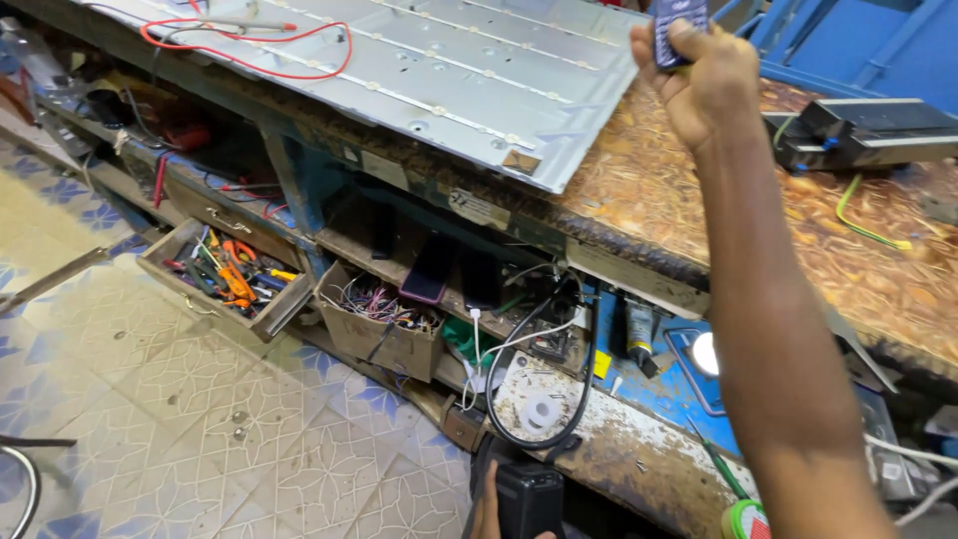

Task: Reassembling the plastic casing of handheld electronic devices and securing them with screws using a screwdriver.

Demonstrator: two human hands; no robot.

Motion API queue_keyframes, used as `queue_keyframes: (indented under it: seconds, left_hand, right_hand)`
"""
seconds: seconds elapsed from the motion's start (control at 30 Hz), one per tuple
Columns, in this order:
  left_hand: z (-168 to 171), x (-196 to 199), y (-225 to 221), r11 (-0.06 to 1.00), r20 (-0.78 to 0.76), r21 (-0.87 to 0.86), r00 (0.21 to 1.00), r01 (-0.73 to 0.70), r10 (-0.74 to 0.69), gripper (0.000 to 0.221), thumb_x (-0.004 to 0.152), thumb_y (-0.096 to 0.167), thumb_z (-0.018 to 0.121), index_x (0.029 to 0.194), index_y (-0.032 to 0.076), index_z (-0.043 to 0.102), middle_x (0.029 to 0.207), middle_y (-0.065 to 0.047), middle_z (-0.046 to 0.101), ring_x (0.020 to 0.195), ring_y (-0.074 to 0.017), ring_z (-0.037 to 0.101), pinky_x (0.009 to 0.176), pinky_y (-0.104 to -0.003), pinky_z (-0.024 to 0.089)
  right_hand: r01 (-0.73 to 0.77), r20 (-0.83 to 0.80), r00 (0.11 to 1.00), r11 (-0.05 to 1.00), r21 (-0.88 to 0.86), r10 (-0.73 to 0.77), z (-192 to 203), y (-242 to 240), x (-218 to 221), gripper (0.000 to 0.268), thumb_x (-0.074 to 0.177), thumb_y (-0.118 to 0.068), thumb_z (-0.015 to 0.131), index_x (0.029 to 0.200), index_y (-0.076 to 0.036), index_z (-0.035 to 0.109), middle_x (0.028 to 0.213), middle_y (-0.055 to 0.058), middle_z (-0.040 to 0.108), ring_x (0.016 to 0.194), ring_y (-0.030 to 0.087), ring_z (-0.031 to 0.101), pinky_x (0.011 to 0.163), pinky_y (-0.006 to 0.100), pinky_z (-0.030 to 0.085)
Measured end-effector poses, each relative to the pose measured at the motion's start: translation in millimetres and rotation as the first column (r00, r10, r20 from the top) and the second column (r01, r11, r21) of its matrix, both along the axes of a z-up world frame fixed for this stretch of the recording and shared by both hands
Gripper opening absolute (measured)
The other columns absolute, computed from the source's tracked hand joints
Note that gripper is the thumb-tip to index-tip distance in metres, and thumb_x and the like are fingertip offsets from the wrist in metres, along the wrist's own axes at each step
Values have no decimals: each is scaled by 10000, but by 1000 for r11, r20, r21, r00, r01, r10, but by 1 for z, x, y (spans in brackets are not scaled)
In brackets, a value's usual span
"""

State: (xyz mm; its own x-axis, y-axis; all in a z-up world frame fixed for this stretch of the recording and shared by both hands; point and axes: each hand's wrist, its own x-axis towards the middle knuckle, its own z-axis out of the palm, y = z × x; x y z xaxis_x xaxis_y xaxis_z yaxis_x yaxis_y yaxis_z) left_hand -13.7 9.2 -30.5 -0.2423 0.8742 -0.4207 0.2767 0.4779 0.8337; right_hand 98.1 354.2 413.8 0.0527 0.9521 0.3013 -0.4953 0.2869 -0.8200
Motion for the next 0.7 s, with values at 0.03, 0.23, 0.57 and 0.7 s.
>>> queue_keyframes:
  seconds: [0.03,0.23,0.57,0.7]
  left_hand:
    - [3,0,3,1000,0,4,1000,14,-14,1206,690,645,928,1615,461,178,1598,89,453,1488,-167,447,1171,-342,467]
    - [30,-13,-19,999,31,7,999,42,-43,1194,651,599,840,1627,404,179,1653,85,393,1465,-177,494,1124,-349,459]
    - [32,-15,-28,931,-5,354,995,94,-99,1087,792,432,749,1622,63,152,1684,-166,258,1551,-260,257,1231,-365,220]
    - [48,-15,-25,930,-11,347,992,125,-129,1079,804,428,717,1626,63,122,1672,-179,283,1531,-264,305,1220,-371,251]
  right_hand:
    - [14,0,1000,1000,4,-14,-8,-34,1,374,960,43,558,1317,143,501,1195,317,686,997,367,781,822,358,741]
    - [-232,52,973,959,162,227,-148,-224,53,734,905,-161,741,1508,33,370,1159,201,654,1004,291,718,951,388,608]
    - [-9,-67,998,972,-236,-7,-322,-376,138,442,976,-136,594,1345,7,396,975,265,621,727,423,701,544,403,584]
    - [22,4,1000,977,-210,-22,-331,-379,144,398,1016,-173,554,1333,6,395,920,245,593,615,352,649,467,367,557]
